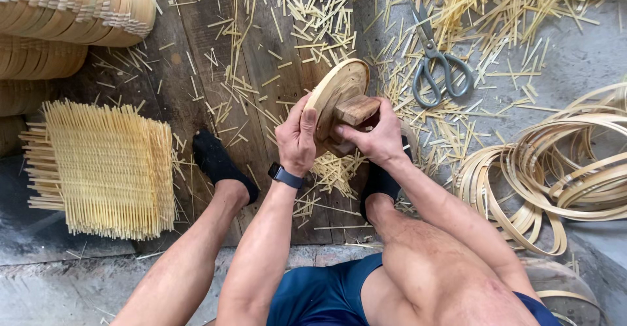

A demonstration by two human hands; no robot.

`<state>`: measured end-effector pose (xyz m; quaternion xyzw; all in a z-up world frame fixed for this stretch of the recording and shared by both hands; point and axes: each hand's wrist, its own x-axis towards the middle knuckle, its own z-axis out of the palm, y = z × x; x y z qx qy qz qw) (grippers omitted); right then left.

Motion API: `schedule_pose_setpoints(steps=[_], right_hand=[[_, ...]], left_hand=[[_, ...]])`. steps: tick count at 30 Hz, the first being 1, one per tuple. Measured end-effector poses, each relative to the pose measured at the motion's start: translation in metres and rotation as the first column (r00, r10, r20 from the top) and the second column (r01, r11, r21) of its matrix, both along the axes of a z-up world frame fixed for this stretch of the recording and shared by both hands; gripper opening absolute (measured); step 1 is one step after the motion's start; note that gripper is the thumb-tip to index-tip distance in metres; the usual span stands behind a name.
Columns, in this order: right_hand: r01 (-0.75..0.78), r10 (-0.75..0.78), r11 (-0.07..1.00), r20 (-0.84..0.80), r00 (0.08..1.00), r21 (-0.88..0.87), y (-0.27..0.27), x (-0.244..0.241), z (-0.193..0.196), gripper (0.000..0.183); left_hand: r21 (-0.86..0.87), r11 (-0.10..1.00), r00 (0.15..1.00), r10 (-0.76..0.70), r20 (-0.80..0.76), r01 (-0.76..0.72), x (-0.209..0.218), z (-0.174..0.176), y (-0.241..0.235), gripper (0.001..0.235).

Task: The person repeatedly places a bamboo mat over a circular mold, trims the excess bamboo strips around the rim using shears, removes the mold, and stacks the finished basket. The process is repeated multiple times.

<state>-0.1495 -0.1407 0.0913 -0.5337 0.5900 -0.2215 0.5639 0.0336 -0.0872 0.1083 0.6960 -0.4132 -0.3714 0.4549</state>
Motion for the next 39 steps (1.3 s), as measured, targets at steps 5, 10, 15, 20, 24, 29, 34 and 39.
schedule_pose_setpoints(steps=[5, 10, 15, 20, 24, 29, 34, 39], right_hand=[[-0.016, 0.015, 0.999, -0.018, 1.0, -0.034, -0.001, 0.002, -0.003, 0.084], [0.017, -0.015, 1.0, 0.072, 0.997, -0.02, -0.005, 0.001, -0.014, 0.084], [0.009, -0.044, 0.991, 0.257, 0.965, 0.135, -0.008, -0.026, -0.026, 0.072], [0.09, -0.444, 0.869, 0.687, 0.575, 0.486, -0.006, -0.077, -0.026, 0.061], [0.19, -0.378, 0.923, 0.707, 0.598, 0.333, -0.012, -0.095, -0.021, 0.06], [0.225, -0.355, 0.935, 0.699, 0.621, 0.275, -0.007, -0.096, -0.023, 0.061], [0.237, -0.376, 0.922, 0.567, 0.733, 0.307, -0.001, -0.103, -0.035, 0.056], [0.246, -0.392, 0.913, 0.527, 0.754, 0.326, 0.002, -0.109, -0.045, 0.054]], left_hand=[[0.028, 1.0, 1.0, -0.006, 0.002, 0.006, 0.009, 0.0, 0.0, 0.054], [0.038, 0.999, 0.999, -0.037, -0.006, 0.037, 0.013, -0.012, -0.006, 0.056], [0.088, 0.992, 0.96, 0.11, -0.259, -0.09, 0.057, -0.042, -0.005, 0.063], [0.406, 0.872, 0.902, 0.379, -0.206, -0.273, 0.116, -0.076, 0.011, 0.077], [0.421, 0.847, 0.79, 0.488, -0.372, -0.325, 0.131, -0.09, 0.014, 0.07], [0.367, 0.879, 0.705, 0.467, -0.534, -0.304, 0.14, -0.107, 0.025, 0.068], [0.365, 0.895, 0.561, 0.445, -0.698, -0.255, 0.157, -0.136, 0.062, 0.06], [0.384, 0.875, 0.648, 0.478, -0.593, -0.294, 0.159, -0.159, 0.095, 0.04]])
